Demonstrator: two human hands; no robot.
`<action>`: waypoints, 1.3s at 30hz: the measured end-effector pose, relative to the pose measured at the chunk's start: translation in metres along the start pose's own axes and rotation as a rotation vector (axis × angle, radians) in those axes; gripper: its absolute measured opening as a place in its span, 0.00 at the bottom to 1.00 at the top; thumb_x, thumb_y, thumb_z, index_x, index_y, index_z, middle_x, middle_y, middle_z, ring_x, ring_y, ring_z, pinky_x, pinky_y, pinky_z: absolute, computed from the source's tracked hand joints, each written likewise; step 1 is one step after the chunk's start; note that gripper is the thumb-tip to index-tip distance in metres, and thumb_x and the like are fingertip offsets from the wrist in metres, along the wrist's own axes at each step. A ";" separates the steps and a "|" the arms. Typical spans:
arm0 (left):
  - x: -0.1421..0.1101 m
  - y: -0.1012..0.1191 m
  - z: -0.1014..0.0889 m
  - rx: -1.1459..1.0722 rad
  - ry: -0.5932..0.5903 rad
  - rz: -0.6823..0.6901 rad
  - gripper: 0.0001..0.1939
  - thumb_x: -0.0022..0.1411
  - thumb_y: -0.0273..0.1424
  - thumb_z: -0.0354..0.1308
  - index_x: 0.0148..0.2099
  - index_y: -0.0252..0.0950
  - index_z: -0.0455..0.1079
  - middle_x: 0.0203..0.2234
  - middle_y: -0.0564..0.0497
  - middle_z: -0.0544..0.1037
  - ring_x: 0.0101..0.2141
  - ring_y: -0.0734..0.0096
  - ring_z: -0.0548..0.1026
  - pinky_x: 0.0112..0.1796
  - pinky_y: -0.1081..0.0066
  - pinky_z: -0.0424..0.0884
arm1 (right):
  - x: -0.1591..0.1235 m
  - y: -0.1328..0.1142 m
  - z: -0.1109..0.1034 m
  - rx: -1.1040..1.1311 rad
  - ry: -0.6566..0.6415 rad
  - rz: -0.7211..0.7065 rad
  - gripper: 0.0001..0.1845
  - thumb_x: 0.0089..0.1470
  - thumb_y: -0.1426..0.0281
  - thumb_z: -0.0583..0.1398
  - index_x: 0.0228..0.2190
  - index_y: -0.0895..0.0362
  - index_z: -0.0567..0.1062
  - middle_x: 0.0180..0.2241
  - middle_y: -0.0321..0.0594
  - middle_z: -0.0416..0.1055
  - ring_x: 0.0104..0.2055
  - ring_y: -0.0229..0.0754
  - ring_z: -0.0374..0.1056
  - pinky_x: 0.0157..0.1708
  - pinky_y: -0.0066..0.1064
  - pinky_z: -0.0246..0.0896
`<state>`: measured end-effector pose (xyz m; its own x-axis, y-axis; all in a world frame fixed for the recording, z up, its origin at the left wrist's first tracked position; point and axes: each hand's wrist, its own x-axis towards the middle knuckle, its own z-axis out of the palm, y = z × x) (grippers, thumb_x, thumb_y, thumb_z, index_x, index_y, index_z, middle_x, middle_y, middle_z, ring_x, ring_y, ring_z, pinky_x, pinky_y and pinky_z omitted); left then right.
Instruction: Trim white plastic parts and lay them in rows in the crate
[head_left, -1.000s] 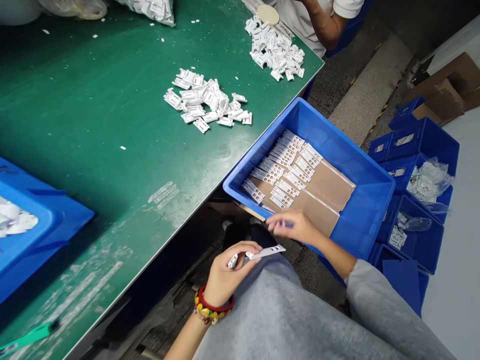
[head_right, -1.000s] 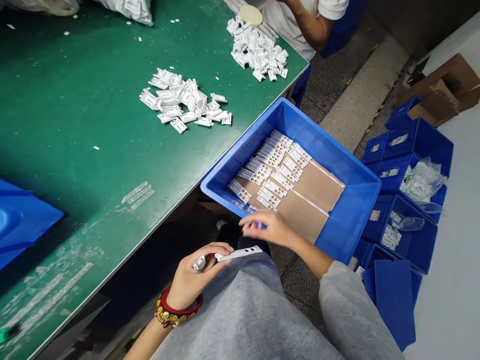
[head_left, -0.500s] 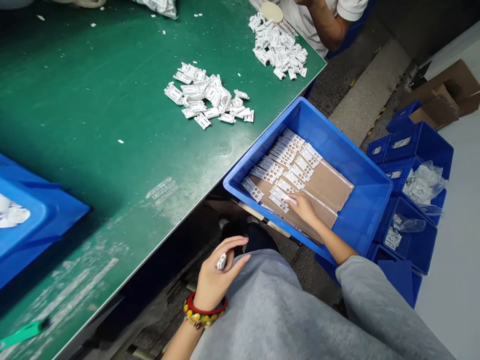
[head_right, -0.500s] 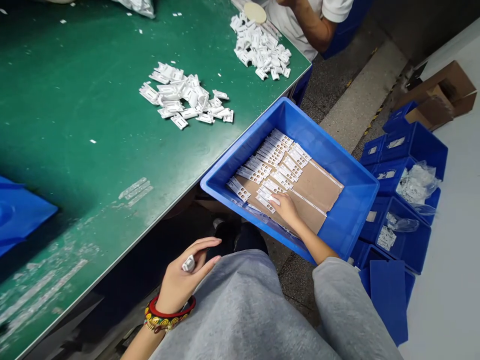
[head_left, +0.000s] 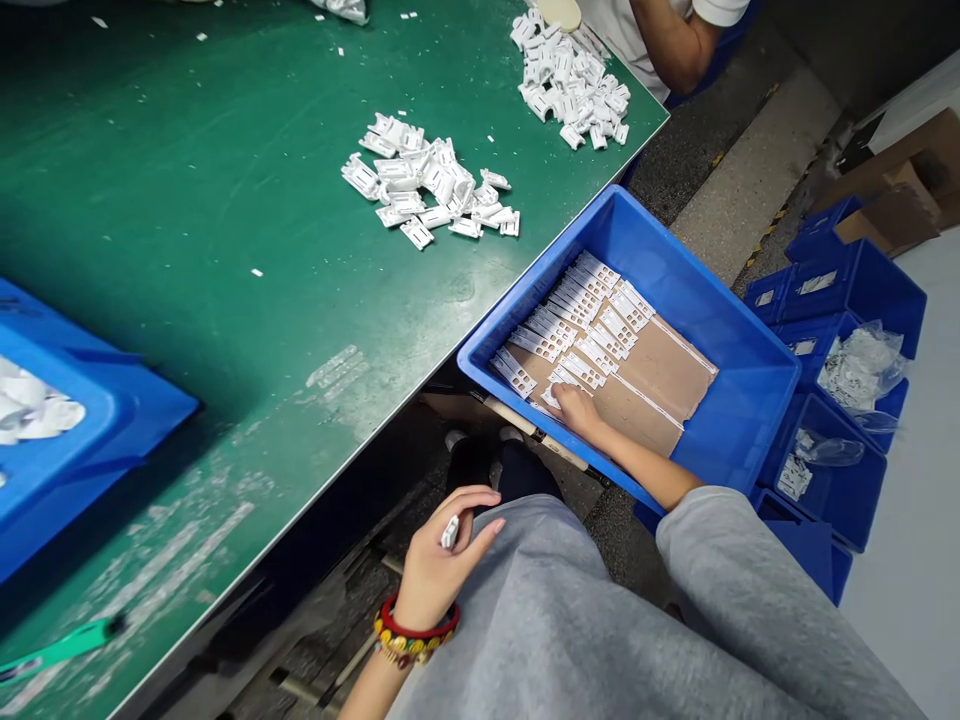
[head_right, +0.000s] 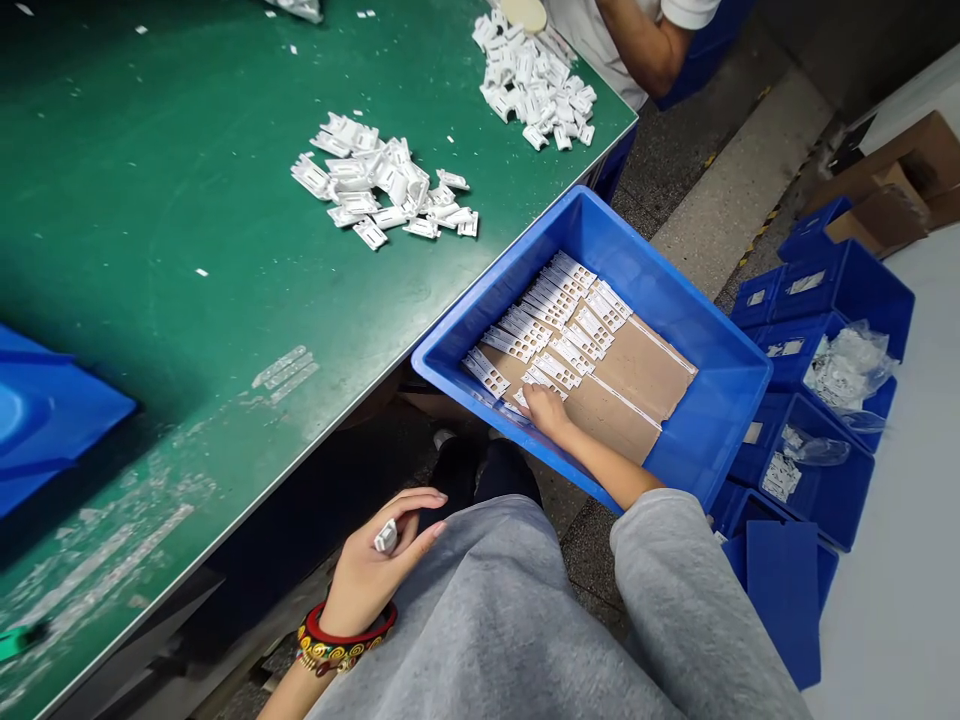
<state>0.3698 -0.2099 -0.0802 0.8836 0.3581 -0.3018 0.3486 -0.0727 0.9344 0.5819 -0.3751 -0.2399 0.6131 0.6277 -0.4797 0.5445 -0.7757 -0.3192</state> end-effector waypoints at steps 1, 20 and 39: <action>-0.001 -0.001 -0.001 -0.002 0.000 -0.005 0.09 0.56 0.35 0.63 0.38 0.36 0.75 0.35 0.48 0.77 0.16 0.84 0.56 0.21 0.75 0.61 | 0.001 0.001 0.001 0.000 -0.002 -0.001 0.07 0.60 0.69 0.58 0.41 0.57 0.71 0.41 0.46 0.74 0.43 0.49 0.68 0.41 0.33 0.59; -0.008 -0.005 0.000 0.020 0.004 -0.019 0.08 0.57 0.35 0.63 0.37 0.37 0.75 0.36 0.48 0.77 0.17 0.82 0.58 0.22 0.74 0.63 | 0.004 0.017 0.021 0.121 0.085 0.003 0.03 0.57 0.68 0.59 0.32 0.55 0.71 0.32 0.36 0.72 0.33 0.38 0.65 0.30 0.26 0.50; -0.008 -0.004 0.001 0.027 -0.016 -0.051 0.07 0.58 0.35 0.61 0.36 0.36 0.74 0.35 0.48 0.77 0.17 0.82 0.58 0.22 0.74 0.62 | -0.007 0.027 0.021 -0.036 0.012 -0.119 0.10 0.60 0.61 0.60 0.36 0.55 0.73 0.38 0.41 0.72 0.42 0.44 0.64 0.37 0.29 0.54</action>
<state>0.3615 -0.2138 -0.0817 0.8693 0.3469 -0.3522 0.4014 -0.0795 0.9124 0.5798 -0.4017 -0.2620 0.5494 0.7163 -0.4302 0.6340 -0.6927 -0.3438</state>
